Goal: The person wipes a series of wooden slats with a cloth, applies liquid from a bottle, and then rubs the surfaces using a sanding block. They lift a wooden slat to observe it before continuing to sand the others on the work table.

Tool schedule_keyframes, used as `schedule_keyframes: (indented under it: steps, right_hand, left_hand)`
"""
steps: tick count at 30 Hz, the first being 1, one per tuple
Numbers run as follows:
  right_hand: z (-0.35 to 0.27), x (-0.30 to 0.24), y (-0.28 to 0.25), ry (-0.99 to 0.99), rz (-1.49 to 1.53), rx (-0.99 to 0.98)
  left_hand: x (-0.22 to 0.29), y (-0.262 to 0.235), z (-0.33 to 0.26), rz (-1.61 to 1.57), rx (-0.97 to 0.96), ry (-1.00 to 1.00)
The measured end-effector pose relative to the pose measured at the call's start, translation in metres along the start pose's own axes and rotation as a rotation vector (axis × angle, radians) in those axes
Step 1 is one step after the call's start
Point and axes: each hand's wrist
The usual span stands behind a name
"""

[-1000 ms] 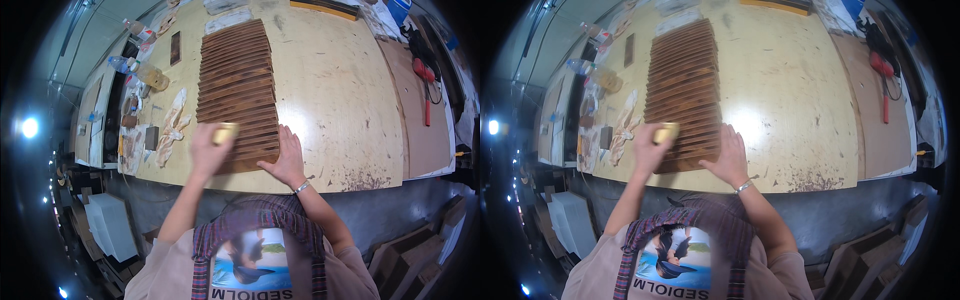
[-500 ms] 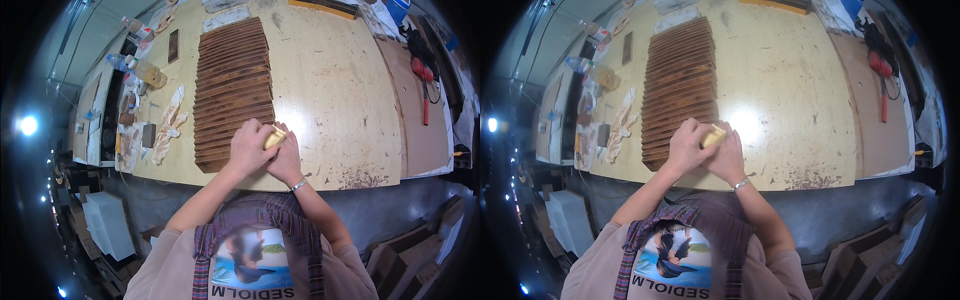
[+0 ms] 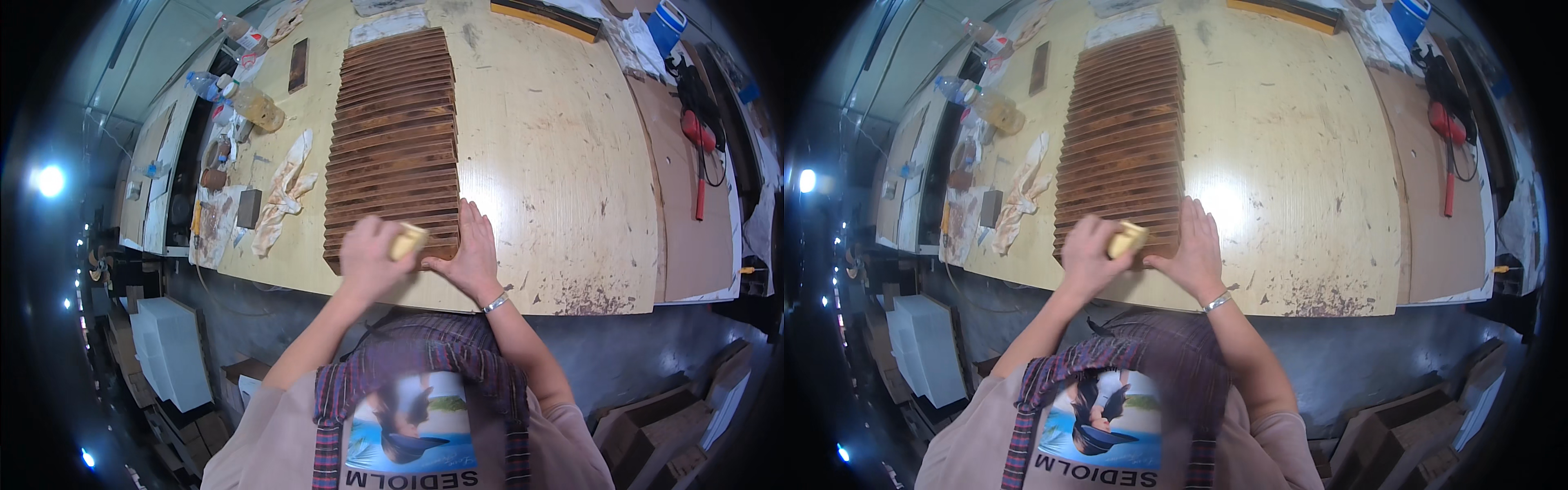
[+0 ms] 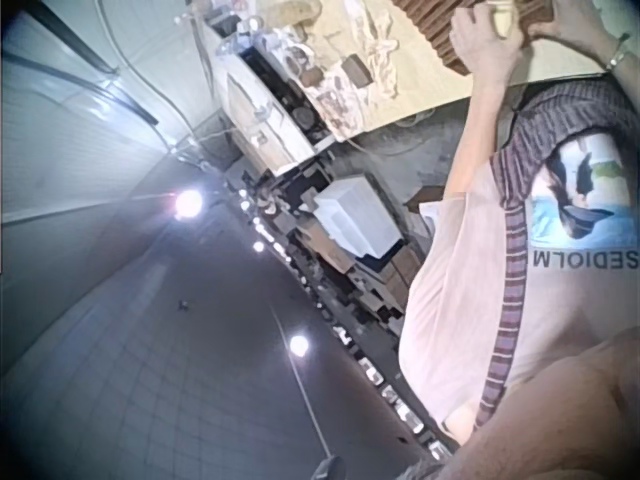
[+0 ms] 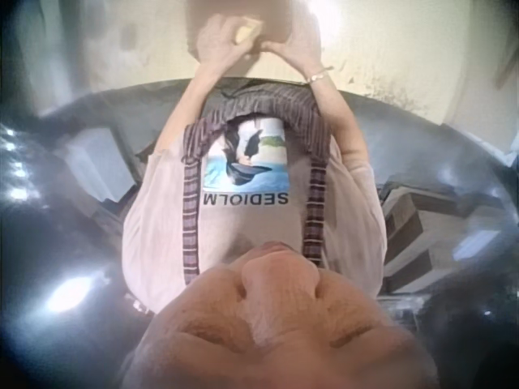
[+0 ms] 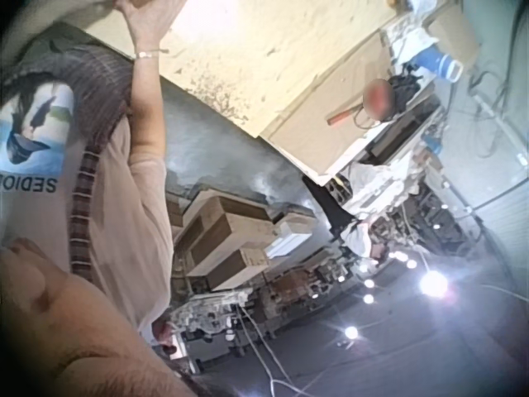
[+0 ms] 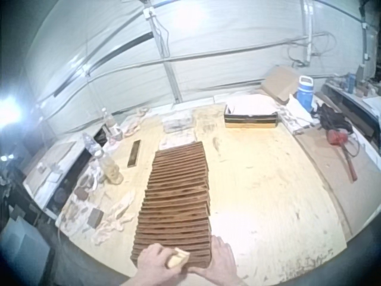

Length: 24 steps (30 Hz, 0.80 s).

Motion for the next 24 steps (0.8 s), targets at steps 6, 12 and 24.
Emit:
schedule_keyframes:
  steps: [6, 12, 24]
  right_hand:
    - [0.000, 0.002, 0.005, -0.002, -0.004, 0.020]
    - [-0.001, 0.004, 0.004, -0.004, -0.017, 0.010]
    - [0.000, -0.001, -0.001, -0.003, 0.013, -0.002]
  left_hand:
    - [0.008, 0.000, 0.002, -0.119, 0.042, 0.112]
    - [0.006, 0.010, -0.005, 0.024, 0.009, -0.101]
    - [0.009, 0.014, 0.013, 0.047, -0.002, -0.205]
Point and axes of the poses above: each hand's wrist, its own z-axis towards the middle knuckle, its own y-axis out of the palm, x = y × z, and after that the axes turned 3 degrees about -y, right-handed
